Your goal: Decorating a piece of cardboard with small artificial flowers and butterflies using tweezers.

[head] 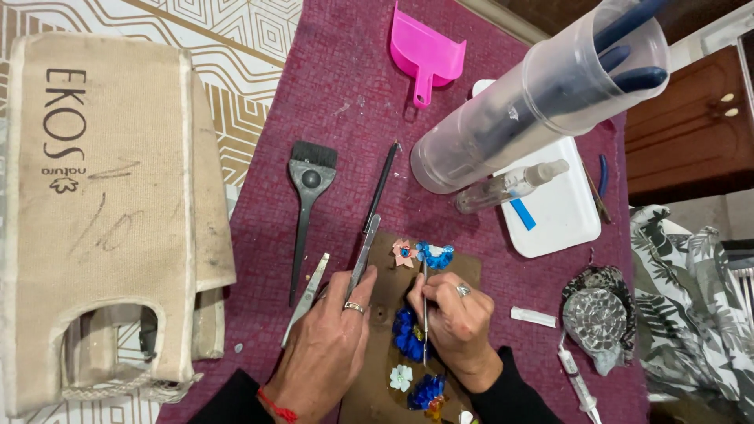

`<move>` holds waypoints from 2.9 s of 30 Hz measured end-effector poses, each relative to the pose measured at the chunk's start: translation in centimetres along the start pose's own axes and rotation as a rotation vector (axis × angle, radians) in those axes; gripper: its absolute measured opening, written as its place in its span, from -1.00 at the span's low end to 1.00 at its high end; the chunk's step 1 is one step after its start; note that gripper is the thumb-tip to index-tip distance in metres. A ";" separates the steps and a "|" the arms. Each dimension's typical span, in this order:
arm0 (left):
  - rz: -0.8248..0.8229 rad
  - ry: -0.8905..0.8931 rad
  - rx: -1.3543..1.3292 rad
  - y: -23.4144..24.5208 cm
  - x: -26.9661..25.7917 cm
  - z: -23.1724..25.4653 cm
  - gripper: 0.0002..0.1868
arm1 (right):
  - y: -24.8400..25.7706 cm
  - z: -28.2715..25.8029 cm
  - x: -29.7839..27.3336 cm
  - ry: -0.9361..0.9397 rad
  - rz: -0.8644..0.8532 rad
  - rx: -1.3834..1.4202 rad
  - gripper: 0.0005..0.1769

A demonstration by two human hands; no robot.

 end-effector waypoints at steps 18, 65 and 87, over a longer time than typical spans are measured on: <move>0.028 -0.010 0.025 -0.2 -0.1 -0.1 -0.42 | 0.3 0.9 -0.3 -0.055 0.031 0.085 -0.63; -0.007 0.019 0.022 -0.3 -0.1 -0.3 -0.41 | 0.9 1.4 -0.8 -0.077 0.084 0.140 -0.67; 0.017 -0.196 0.411 0.0 1.2 1.2 -0.22 | 4.8 13.0 -8.5 -1.163 0.289 0.827 -0.86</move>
Point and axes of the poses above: each hand's wrist, its own x-axis towards the middle knuckle, its own y-axis out of the back of the hand, z = x × y, the point moved 9 cm from there along x, towards the middle knuckle, and after that the axes turned 11 degrees about z, right-handed, at the moved point
